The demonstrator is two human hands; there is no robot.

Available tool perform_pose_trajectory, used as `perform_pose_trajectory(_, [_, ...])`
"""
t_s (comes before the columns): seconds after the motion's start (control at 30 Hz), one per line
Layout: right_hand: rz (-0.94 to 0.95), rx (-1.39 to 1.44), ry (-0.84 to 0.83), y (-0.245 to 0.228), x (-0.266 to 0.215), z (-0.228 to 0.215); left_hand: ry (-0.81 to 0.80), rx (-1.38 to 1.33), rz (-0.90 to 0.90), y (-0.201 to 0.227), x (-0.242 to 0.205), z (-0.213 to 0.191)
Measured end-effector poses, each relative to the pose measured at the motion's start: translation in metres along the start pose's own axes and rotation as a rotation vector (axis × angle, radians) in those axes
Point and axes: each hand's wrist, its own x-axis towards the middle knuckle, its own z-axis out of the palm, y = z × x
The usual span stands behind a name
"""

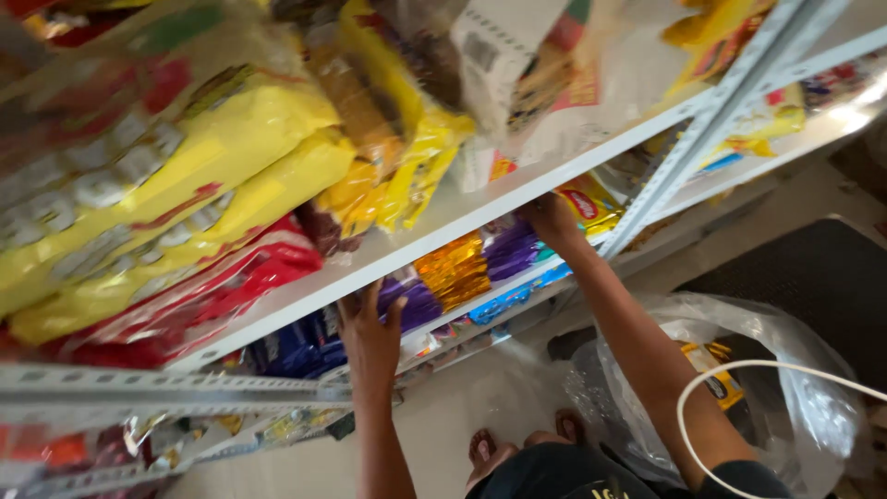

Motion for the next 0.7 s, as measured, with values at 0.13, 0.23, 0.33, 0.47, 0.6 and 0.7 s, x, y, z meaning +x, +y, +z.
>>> perform_pose_trajectory(0.13, [-0.109, -0.04, 0.014, -0.003, -0.009, 0.004, 0.028, -0.04, 0.025, -0.001, 0.0, -0.005])
perform_pose_trajectory(0.23, [-0.162, -0.019, 0.049, -0.022, -0.014, 0.004, 0.018, -0.081, 0.03, 0.01, 0.004, -0.014])
perform_pose_trajectory(0.33, [-0.042, -0.04, 0.037, -0.044, -0.02, -0.001, -0.008, -0.101, 0.026, 0.015, 0.004, -0.018])
perform_pose_trajectory(0.47, [-0.03, -0.069, 0.035, -0.044, -0.021, -0.006, -0.028, -0.113, 0.037, 0.007, 0.003, -0.013])
perform_pose_trajectory(0.6, [-0.016, 0.05, 0.079, 0.009, -0.015, 0.0, -0.051, -0.136, 0.065, -0.007, 0.003, -0.006])
perform_pose_trajectory(0.7, [-0.045, 0.201, 0.135, -0.039, -0.032, -0.016, -0.064, -0.121, 0.128, 0.0, 0.004, -0.015])
